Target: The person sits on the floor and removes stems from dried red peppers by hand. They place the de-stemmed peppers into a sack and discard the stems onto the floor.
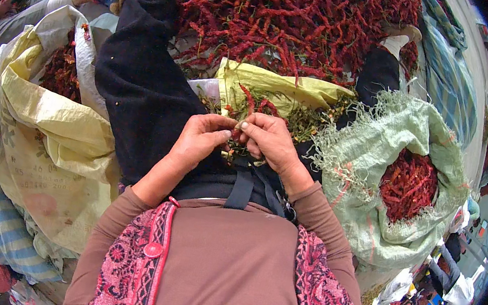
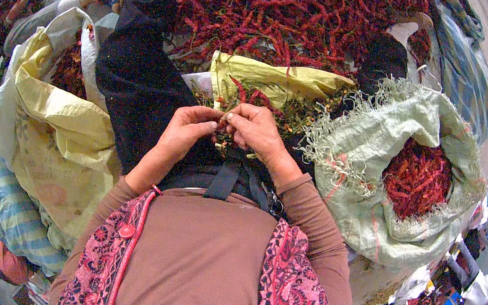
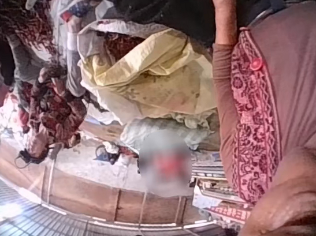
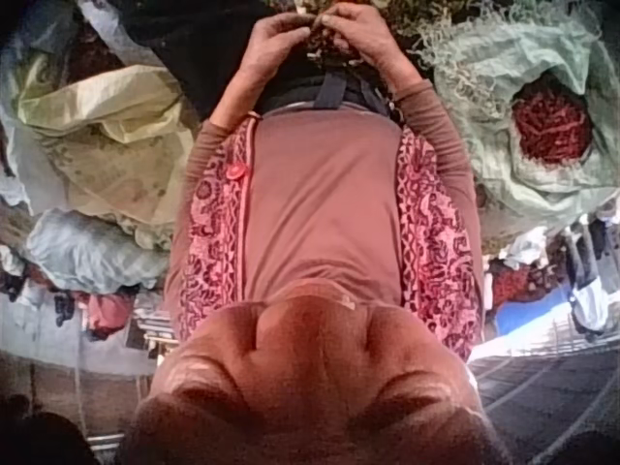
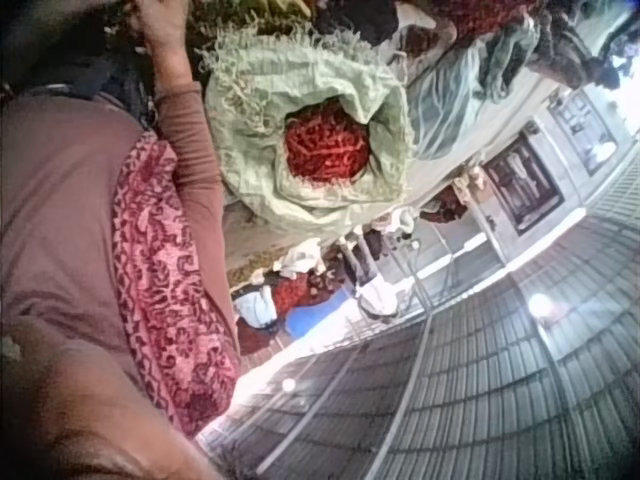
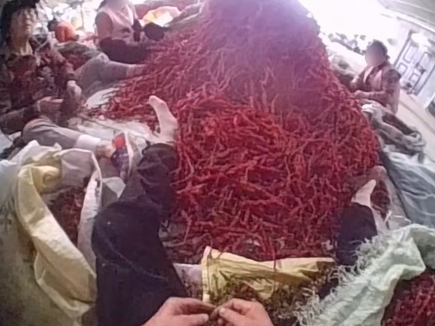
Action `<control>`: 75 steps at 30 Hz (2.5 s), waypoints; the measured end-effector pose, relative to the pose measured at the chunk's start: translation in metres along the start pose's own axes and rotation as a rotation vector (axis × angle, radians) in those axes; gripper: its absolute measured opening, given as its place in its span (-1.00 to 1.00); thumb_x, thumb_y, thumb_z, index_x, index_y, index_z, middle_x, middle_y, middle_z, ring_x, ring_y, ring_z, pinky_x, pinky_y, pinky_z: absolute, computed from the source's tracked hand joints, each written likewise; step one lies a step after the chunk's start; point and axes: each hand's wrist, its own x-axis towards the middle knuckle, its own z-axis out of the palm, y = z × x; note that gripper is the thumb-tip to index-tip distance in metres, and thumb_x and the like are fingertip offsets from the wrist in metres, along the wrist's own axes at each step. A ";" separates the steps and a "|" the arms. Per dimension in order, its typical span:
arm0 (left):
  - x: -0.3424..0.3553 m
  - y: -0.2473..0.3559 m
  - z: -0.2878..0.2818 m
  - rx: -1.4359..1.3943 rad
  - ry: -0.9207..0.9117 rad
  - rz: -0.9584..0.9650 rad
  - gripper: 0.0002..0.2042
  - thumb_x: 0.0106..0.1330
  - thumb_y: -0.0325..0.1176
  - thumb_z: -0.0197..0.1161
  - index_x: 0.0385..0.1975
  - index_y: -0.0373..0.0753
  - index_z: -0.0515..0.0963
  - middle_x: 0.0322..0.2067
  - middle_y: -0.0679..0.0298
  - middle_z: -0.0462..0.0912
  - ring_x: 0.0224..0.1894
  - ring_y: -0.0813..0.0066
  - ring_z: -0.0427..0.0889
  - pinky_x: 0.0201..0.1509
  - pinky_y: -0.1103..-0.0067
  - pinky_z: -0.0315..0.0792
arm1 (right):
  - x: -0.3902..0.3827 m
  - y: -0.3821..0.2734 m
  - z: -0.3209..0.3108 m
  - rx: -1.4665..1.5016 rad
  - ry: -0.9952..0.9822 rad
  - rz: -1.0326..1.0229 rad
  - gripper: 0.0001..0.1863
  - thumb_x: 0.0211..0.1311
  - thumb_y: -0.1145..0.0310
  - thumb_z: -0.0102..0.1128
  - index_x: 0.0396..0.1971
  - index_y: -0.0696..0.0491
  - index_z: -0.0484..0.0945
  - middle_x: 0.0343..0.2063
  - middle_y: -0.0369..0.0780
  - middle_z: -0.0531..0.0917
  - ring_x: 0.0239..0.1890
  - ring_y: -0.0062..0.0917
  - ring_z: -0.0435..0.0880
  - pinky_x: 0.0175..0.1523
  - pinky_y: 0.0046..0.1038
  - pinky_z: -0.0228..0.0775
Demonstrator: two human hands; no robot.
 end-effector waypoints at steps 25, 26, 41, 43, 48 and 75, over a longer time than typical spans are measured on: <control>-0.001 0.001 0.007 -0.157 0.167 -0.230 -0.57 0.04 -0.65 0.08 0.00 -0.39 0.41 -0.50 0.22 0.60 -0.54 0.56 0.53 -0.45 0.69 0.40 | -0.023 -0.010 0.031 -0.893 0.209 -0.771 -0.92 0.00 0.56 0.14 -0.49 0.14 0.43 -0.56 -0.10 0.48 -0.49 -0.17 0.54 -0.41 -0.32 0.37; 0.000 -0.002 0.005 -0.086 0.190 -0.148 -0.59 0.05 -0.64 0.08 -0.02 -0.39 0.43 -0.51 0.21 0.60 -0.55 0.56 0.52 -0.46 0.69 0.40 | -0.023 -0.013 0.031 -0.888 0.275 -0.767 -0.91 -0.01 0.56 0.15 -0.48 0.14 0.43 -0.57 -0.10 0.48 -0.49 -0.17 0.54 -0.41 -0.31 0.37; 0.049 -0.003 -0.003 1.378 0.227 0.360 -0.89 0.07 -0.52 0.06 -0.43 -0.28 0.51 -0.46 -0.01 0.55 -0.35 0.00 0.59 -0.26 0.24 0.47 | 0.034 0.020 0.007 -1.512 0.303 -0.555 -0.88 -0.06 0.55 0.07 -0.44 0.09 0.44 -0.39 -0.10 0.47 -0.44 -0.19 0.61 -0.38 -0.20 0.47; 0.051 -0.003 -0.003 1.436 0.255 0.351 -0.89 0.07 -0.51 0.06 -0.44 -0.26 0.52 -0.47 0.02 0.55 -0.37 0.02 0.60 -0.28 0.25 0.48 | 0.032 0.017 0.005 -1.498 0.294 -0.547 -0.87 -0.05 0.55 0.08 -0.42 0.09 0.45 -0.37 -0.10 0.48 -0.44 -0.18 0.61 -0.38 -0.19 0.47; 0.039 0.006 -0.005 1.097 0.346 0.438 -0.92 0.07 -0.49 0.21 -0.43 -0.31 0.57 -0.45 0.02 0.59 -0.41 0.08 0.61 -0.35 0.36 0.48 | 0.030 0.014 0.000 -1.069 0.386 -0.684 -0.87 0.00 0.47 0.17 -0.39 0.12 0.54 -0.48 -0.14 0.54 -0.54 -0.30 0.60 -0.45 -0.34 0.45; 0.025 0.009 -0.001 0.676 0.180 0.196 -0.87 0.13 -0.47 0.29 -0.40 -0.42 0.60 -0.52 0.18 0.67 -0.52 0.60 0.58 -0.41 0.61 0.47 | 0.023 0.005 0.005 -1.447 0.274 -0.769 -0.95 0.00 0.41 0.11 -0.51 0.02 0.45 -0.48 -0.21 0.53 -0.51 -0.26 0.63 -0.46 -0.29 0.48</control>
